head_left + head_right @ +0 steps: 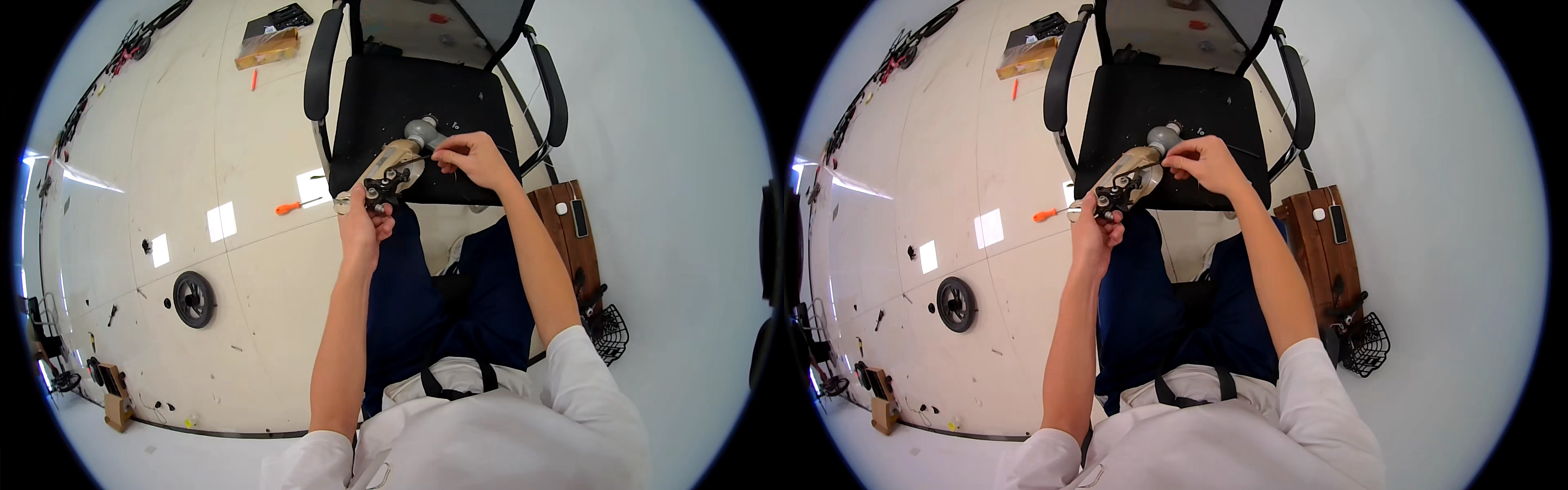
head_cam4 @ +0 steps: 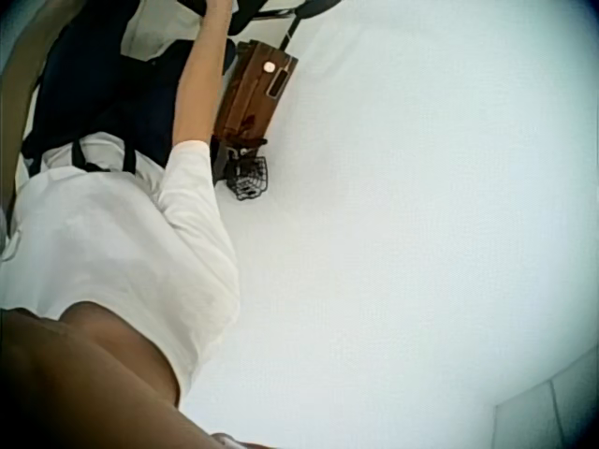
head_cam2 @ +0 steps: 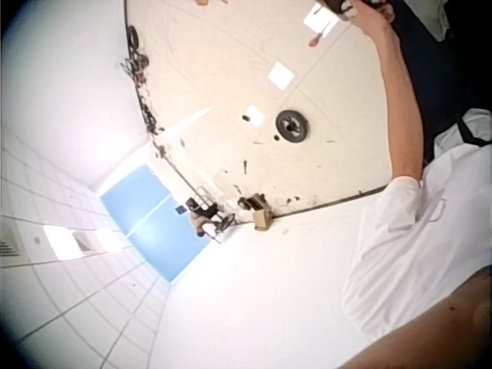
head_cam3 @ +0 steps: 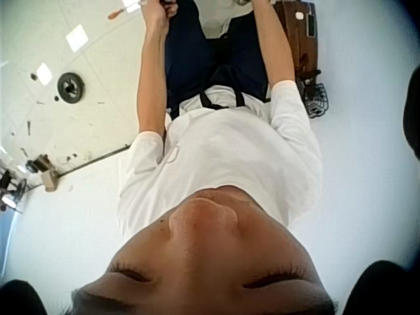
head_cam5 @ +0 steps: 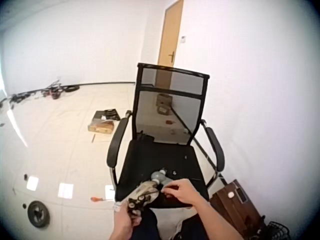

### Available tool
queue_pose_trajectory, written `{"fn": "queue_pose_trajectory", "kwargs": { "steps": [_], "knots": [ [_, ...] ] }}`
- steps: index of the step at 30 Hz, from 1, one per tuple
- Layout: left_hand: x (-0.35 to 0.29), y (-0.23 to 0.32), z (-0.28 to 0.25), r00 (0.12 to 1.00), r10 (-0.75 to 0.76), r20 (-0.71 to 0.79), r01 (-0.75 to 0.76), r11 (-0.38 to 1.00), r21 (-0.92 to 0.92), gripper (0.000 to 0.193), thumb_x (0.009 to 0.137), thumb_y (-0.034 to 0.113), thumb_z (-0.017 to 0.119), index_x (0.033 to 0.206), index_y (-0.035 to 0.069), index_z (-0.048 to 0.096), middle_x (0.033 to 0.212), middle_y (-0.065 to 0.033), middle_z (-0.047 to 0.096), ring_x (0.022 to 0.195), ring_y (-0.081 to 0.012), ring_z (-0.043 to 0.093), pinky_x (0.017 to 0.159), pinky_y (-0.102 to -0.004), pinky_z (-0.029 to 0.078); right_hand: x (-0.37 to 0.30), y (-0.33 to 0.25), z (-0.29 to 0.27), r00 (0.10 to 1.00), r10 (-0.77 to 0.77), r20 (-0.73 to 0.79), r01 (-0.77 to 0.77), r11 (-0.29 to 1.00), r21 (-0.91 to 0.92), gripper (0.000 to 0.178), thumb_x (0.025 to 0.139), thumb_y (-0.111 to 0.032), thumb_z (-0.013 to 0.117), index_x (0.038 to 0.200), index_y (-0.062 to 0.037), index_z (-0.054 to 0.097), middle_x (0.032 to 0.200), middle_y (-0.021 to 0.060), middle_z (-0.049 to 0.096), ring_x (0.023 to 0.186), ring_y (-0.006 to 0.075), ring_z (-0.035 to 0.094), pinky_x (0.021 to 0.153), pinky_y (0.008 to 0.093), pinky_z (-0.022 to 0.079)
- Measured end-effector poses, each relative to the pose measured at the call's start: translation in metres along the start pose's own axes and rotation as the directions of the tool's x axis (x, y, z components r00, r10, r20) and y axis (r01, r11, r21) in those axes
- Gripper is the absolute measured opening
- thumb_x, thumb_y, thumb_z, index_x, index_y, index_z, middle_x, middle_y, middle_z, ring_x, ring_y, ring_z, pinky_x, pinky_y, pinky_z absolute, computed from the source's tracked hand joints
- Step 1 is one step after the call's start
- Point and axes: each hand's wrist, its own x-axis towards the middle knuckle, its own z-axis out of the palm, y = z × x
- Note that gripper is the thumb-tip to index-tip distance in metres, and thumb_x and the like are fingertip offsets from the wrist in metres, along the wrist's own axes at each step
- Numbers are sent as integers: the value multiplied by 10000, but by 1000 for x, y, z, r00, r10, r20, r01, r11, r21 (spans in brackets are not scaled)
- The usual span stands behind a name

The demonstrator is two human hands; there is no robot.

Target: The person sits with a mechanical assembly on their lap and uses both hands to manipulate small components, attaching and adjusting parts of the device. The person repeatedly handles the assembly, turning it over and making fine adjustments to the internal mechanisms.

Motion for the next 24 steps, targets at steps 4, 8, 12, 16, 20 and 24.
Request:
{"fn": "queue_pose_trajectory", "kwargs": {
  "steps": [4,8,12,16,20,24],
  "knots": [
    [-4,4,1,1000,-28,1,28,999,-31,369,1053,378,402,1051,46,561,645,-55,569,451,-117,484,397,-233,332,25,23,-1,987,71,147,-99,975,198,245,928,-157,680,1091,25,699,814,72,691,728,144,679,700,285,595],
    [-10,-10,9,999,-28,17,27,997,67,375,1035,391,457,956,38,553,650,-72,592,461,-127,533,406,-234,388,39,28,29,979,129,155,-182,897,403,329,976,-174,611,1259,-6,621,857,53,677,731,122,670,702,256,584],
    [-5,-4,3,997,-80,-23,81,996,30,384,1035,414,451,983,46,545,652,-64,578,480,-134,538,420,-248,387,36,19,39,988,138,63,-151,930,336,306,983,-171,591,1232,3,623,832,55,662,719,130,672,650,252,573],
    [-4,-3,-2,997,-75,6,75,997,-18,403,1034,434,450,988,44,545,649,-63,570,495,-143,544,425,-255,388,15,22,29,988,152,-40,-139,965,222,285,972,-184,608,1170,18,638,821,67,657,703,148,677,605,255,562],
    [-5,-4,1,996,-79,-28,78,996,-35,417,1031,443,455,975,40,548,648,-69,571,499,-154,553,426,-256,394,-32,37,28,982,142,-121,-98,943,317,216,978,-181,598,1062,17,584,758,67,631,648,156,666,556,257,535],
    [-7,-4,3,995,-75,-62,74,997,-11,417,1034,437,452,968,35,547,647,-72,572,498,-155,555,424,-260,396,-58,41,46,966,179,-185,-92,911,402,186,988,-180,582,1042,-6,544,708,54,603,607,150,650,524,252,514]
  ]
}}
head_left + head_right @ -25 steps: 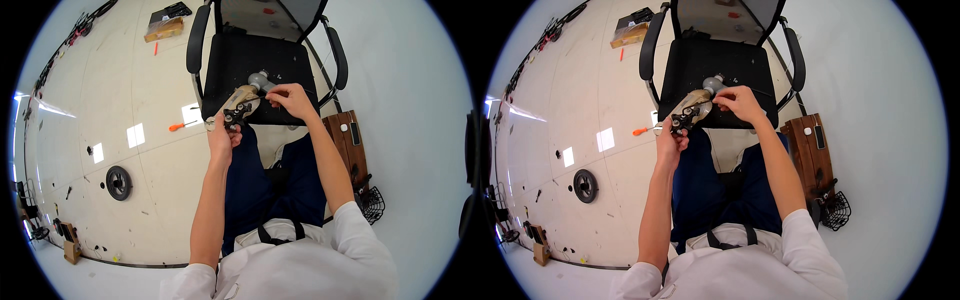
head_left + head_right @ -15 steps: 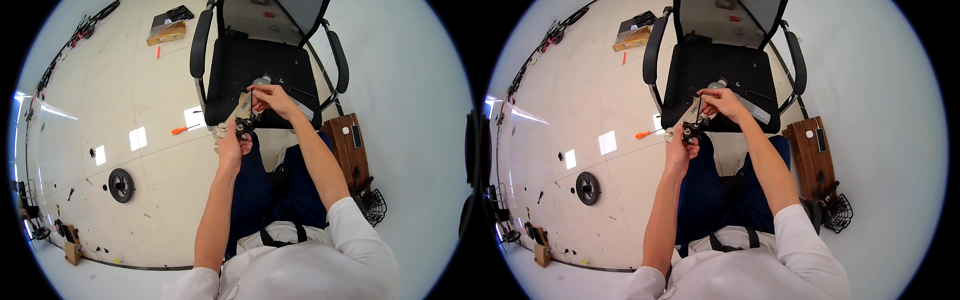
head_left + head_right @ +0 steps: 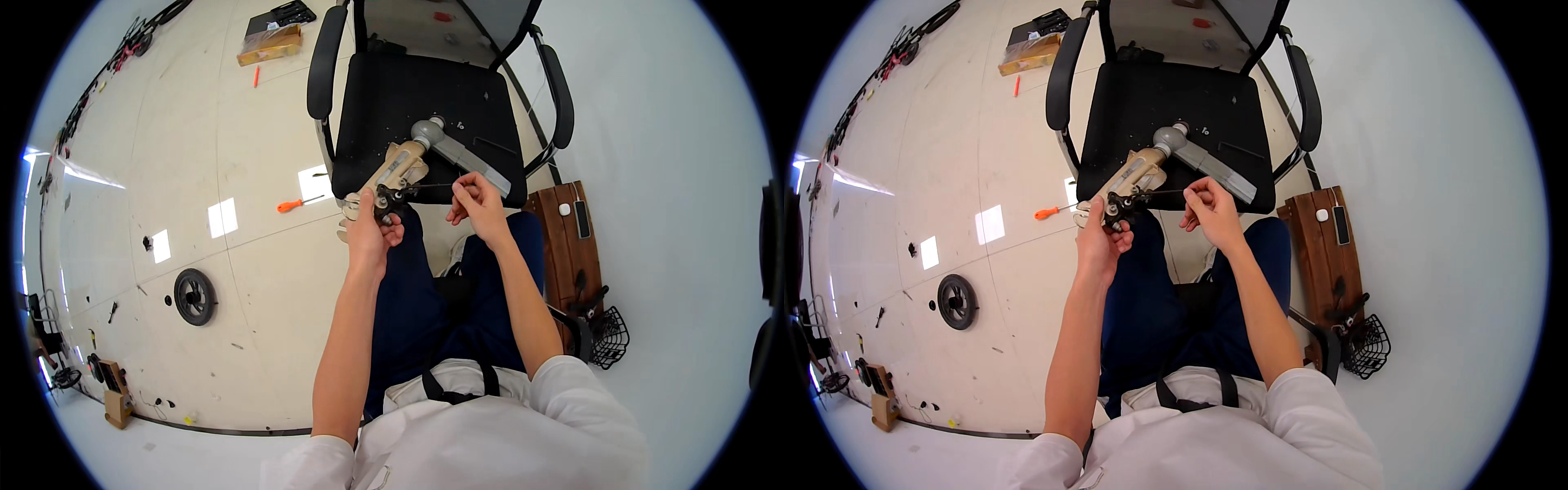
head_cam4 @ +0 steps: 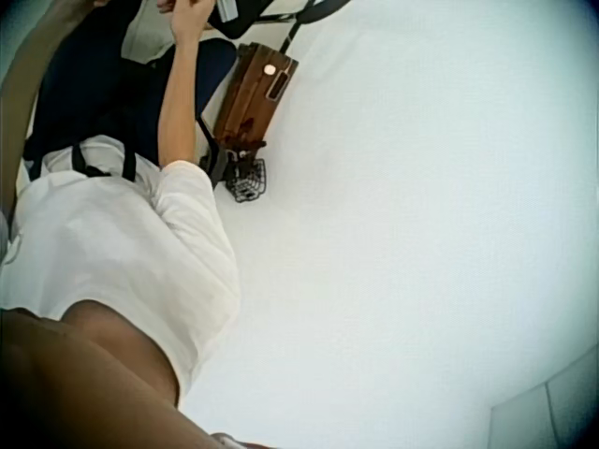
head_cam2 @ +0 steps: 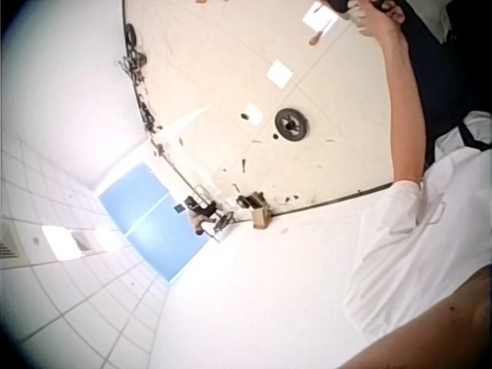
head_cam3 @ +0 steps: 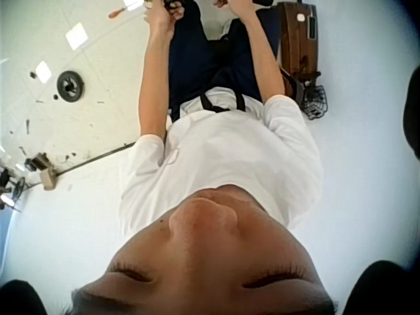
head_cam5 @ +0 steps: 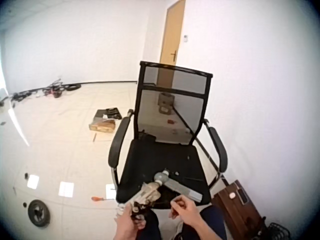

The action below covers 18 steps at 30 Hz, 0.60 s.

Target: The person sits with a mechanical assembly on their lap and uses both hands to manipulate small components, attaching and adjusting parts of the device. The person repeatedly handles the assembly, turning it over and making fine adjustments to the internal mechanisms.

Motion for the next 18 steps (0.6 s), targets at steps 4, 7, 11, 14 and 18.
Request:
{"fn": "queue_pose_trajectory", "kwargs": {
  "steps": [4,7,11,14,18],
  "knots": [
    [-2,-2,2,999,32,33,-33,999,16,408,1039,427,441,967,40,547,658,-69,570,507,-149,554,428,-261,397,13,-5,5,1000,1,-20,1,996,89,171,994,-182,572,1041,-20,547,702,41,587,581,143,633,487,246,488],
    [-8,-1,10,998,43,48,-43,999,-2,397,1044,419,430,968,48,549,671,-64,567,519,-147,551,433,-259,395,32,-21,7,999,48,20,-49,992,115,163,991,-182,576,1065,-40,541,737,37,572,582,139,608,475,243,471],
    [-1,-6,4,993,57,105,-46,994,-104,396,1047,418,420,972,51,549,680,-60,565,528,-142,550,436,-259,396,55,-37,16,994,35,103,-40,998,48,144,1004,-180,544,1067,-51,538,734,31,555,547,117,572,426,226,425],
    [-3,-9,6,995,32,90,-28,999,-40,407,1045,425,421,971,46,551,684,-64,575,526,-142,556,442,-260,407,68,-36,32,981,116,156,-123,992,36,149,1033,-190,471,1069,-62,537,725,23,532,517,100,525,414,221,390],
    [-15,-19,18,996,5,84,-9,999,47,448,1045,431,424,928,21,561,685,-77,592,528,-146,570,454,-263,430,82,-30,45,984,154,87,-149,987,-60,214,1066,-217,363,1074,-75,523,702,11,488,478,69,375,418,218,295]
  ]
}}
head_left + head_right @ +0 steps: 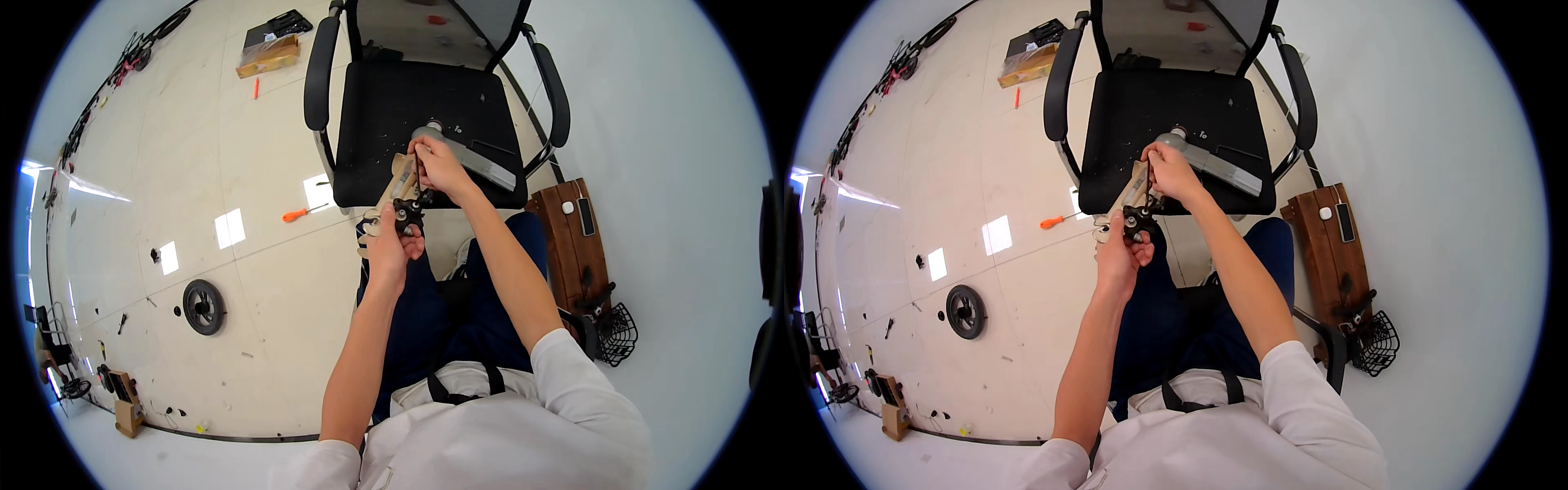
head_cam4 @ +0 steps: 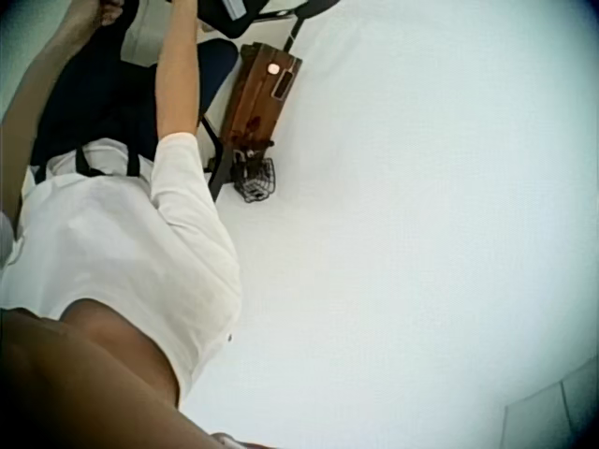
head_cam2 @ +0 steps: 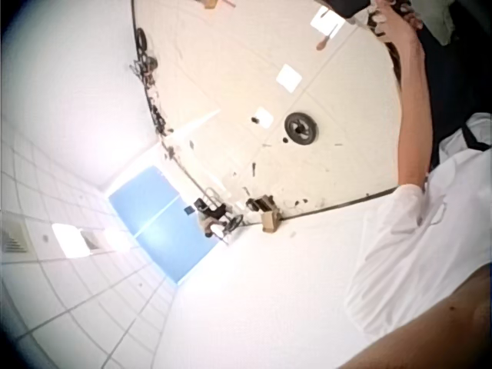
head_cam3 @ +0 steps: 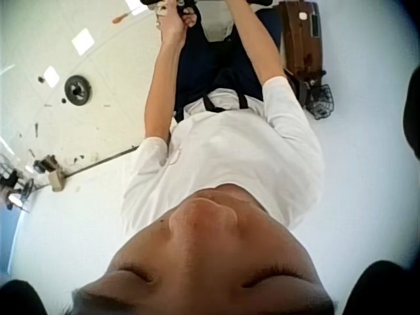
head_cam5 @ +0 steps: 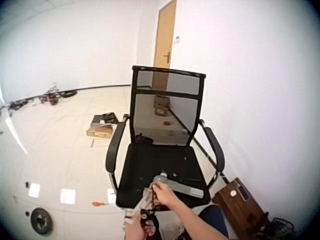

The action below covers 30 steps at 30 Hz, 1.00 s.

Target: The person sits with a mechanical assembly on their lap and uses both hands to manipulate small components, attaching and adjusting parts of the device. The person repeatedly handles the assembly, turning it over and making fine adjustments to the internal mechanisms.

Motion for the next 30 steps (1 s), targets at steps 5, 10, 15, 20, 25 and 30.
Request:
{"fn": "queue_pose_trajectory", "kwargs": {
  "steps": [5,10,15,20,25,30],
  "knots": [
    [-2,5,-1,999,-17,-27,16,999,-32,463,1046,435,422,916,15,568,694,-77,590,546,-149,578,462,-263,427,-16,8,-9,994,-86,-67,87,996,18,202,1066,-224,360,1001,-84,490,647,-11,401,476,56,331,413,223,241],
    [-1,5,-1,999,-14,-44,12,999,-48,450,1044,430,431,933,15,564,696,-78,586,558,-152,585,464,-265,435,-47,26,-27,987,-59,-152,75,992,98,195,1065,-234,375,1004,-89,490,625,-18,397,476,60,337,424,227,260],
    [-1,6,-1,999,11,-42,-12,1000,-23,402,1043,401,445,998,14,542,695,-80,574,556,-153,585,469,-265,453,-95,47,-28,966,-16,-257,49,991,122,155,1051,-226,442,1056,-83,500,604,-28,408,487,55,339,444,232,280],
    [-3,5,-1,999,23,-26,-23,1000,4,387,1046,389,440,1008,16,537,700,-81,574,550,-153,583,465,-266,453,-108,45,-21,961,-8,-278,65,979,194,148,1034,-212,499,1110,-86,487,606,-35,405,490,48,335,452,227,272],
    [-3,-1,1,1000,9,-4,-9,1000,-29,402,1052,397,419,996,17,536,709,-84,580,543,-159,580,459,-265,435,-85,38,-28,972,-48,-230,98,972,212,156,1037,-216,495,1129,-90,497,613,-28,398,483,49,326,447,221,263],
    [1,-7,1,998,37,50,-30,990,-136,393,1057,405,396,1011,34,519,731,-83,585,550,-166,567,469,-270,401,-64,23,-36,983,-101,-157,125,980,156,128,1025,-184,498,1103,-88,532,634,-24,447,501,48,355,452,219,278]
  ]
}}
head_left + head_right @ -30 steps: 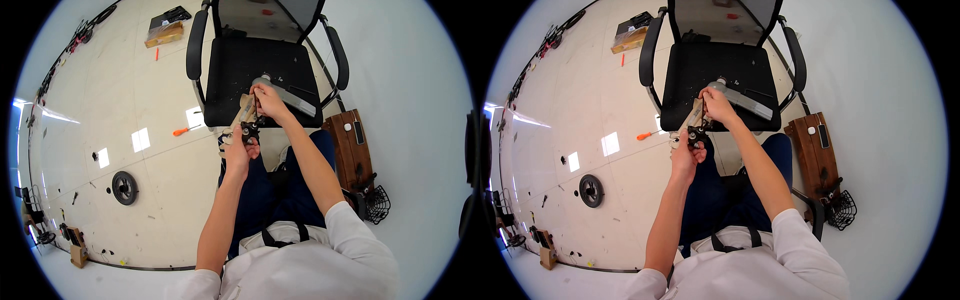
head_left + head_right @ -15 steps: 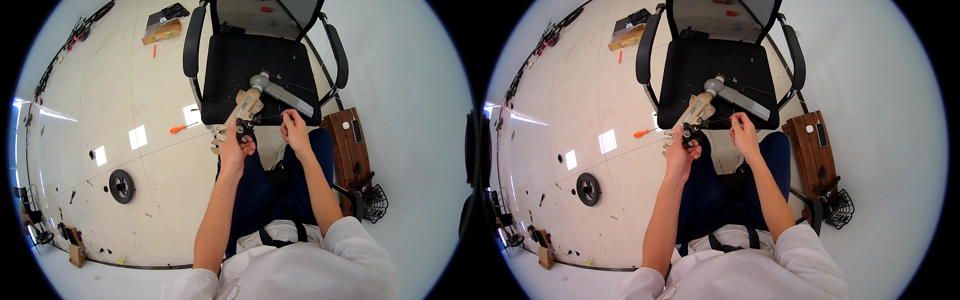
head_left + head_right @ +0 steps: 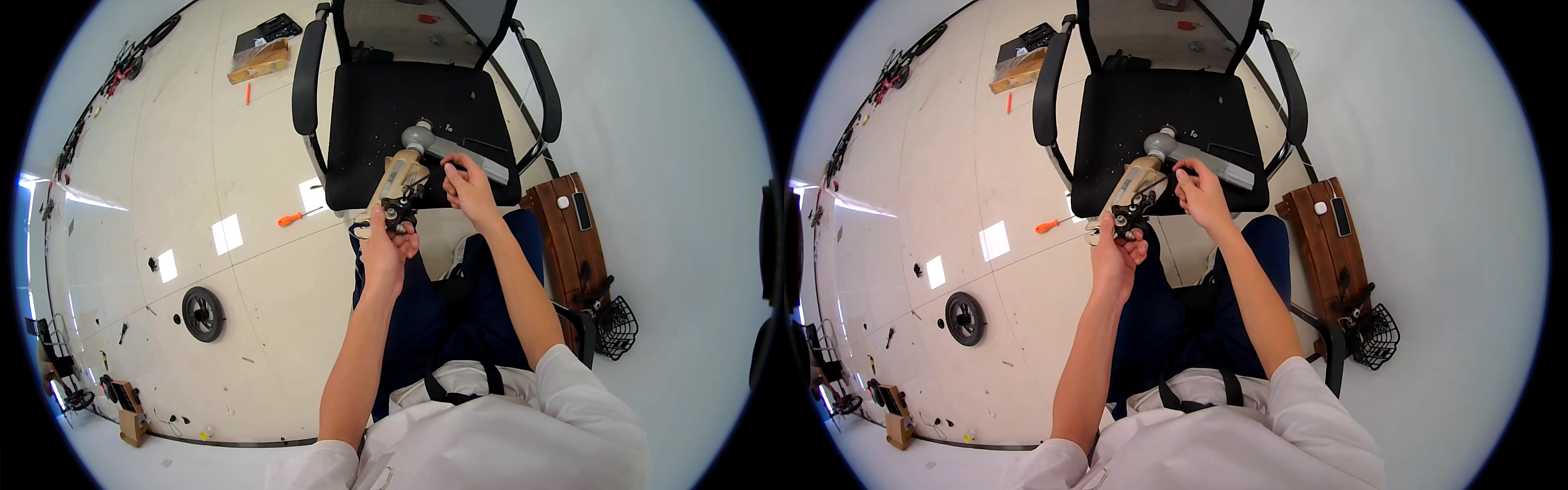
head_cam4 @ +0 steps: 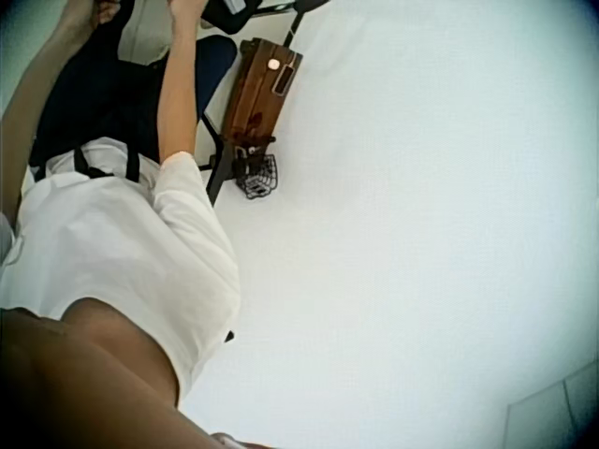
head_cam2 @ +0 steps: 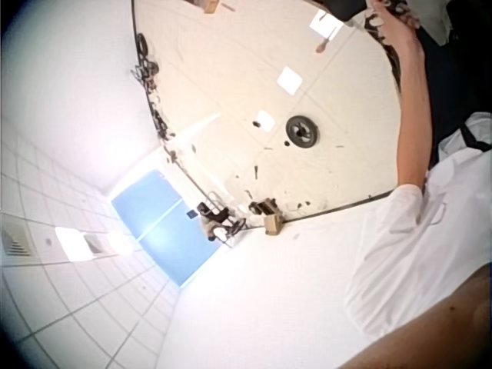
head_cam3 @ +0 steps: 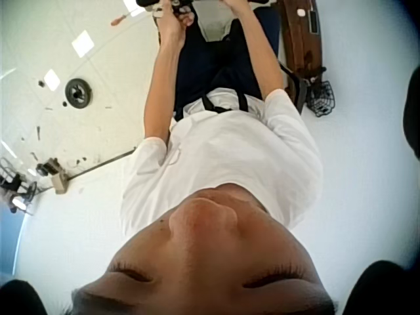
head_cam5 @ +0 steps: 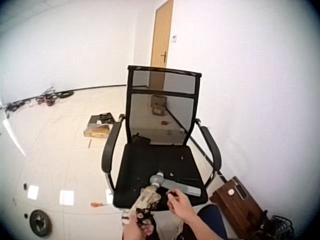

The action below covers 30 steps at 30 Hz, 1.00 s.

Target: The person sits with a mechanical assembly on their lap and uses both hands to manipulate small components, attaching and adjusting parts of the device. The person repeatedly handles the assembly, turning it over and making fine adjustments to the internal mechanisms.

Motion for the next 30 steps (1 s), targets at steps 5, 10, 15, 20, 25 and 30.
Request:
{"fn": "queue_pose_trajectory", "kwargs": {
  "steps": [5,10,15,20,25,30],
  "knots": [
    [1,-2,2,1000,2,0,-2,997,-73,391,1053,422,406,1027,51,526,728,-70,582,567,-164,558,494,-269,401,20,-17,6,999,27,37,-24,997,-79,123,1017,-164,497,1090,-80,548,653,-31,460,510,46,363,447,216,270],
    [1,-10,1,1000,-10,9,10,1000,5,413,1048,434,419,985,46,547,723,-68,585,557,-149,557,491,-255,408,37,-20,11,985,120,120,-101,983,-153,167,1020,-178,476,1072,-61,583,663,-30,469,543,50,394,476,213,298],
    [-10,-25,15,999,-36,8,34,986,163,403,1038,394,462,929,18,558,711,-64,583,517,-116,567,451,-241,401,50,-15,37,975,-49,217,124,930,-347,234,991,-149,464,972,-22,660,661,-14,502,568,76,454,543,256,387],
    [-12,-18,18,998,-58,-19,60,992,112,359,1016,382,522,992,25,553,720,-59,579,514,-109,562,436,-230,384,41,-29,66,932,-72,356,212,903,-374,217,975,-127,471,976,0,647,650,-4,497,607,77,455,568,262,387],
    [-11,-16,18,995,-83,-57,92,980,178,350,1009,419,536,984,70,559,725,-35,591,533,-105,547,461,-232,357,49,-24,49,956,-131,261,236,873,-427,221,976,-139,465,986,-12,647,662,14,514,618,102,486,599,272,407],
    [-12,-16,23,995,-52,-84,66,983,172,320,1002,408,558,999,88,562,692,-30,582,497,-105,529,438,-234,341,50,-12,36,962,-161,221,239,886,-397,226,989,-163,459,987,-22,635,691,21,520,632,105,496,618,277,411]
  ]
}}
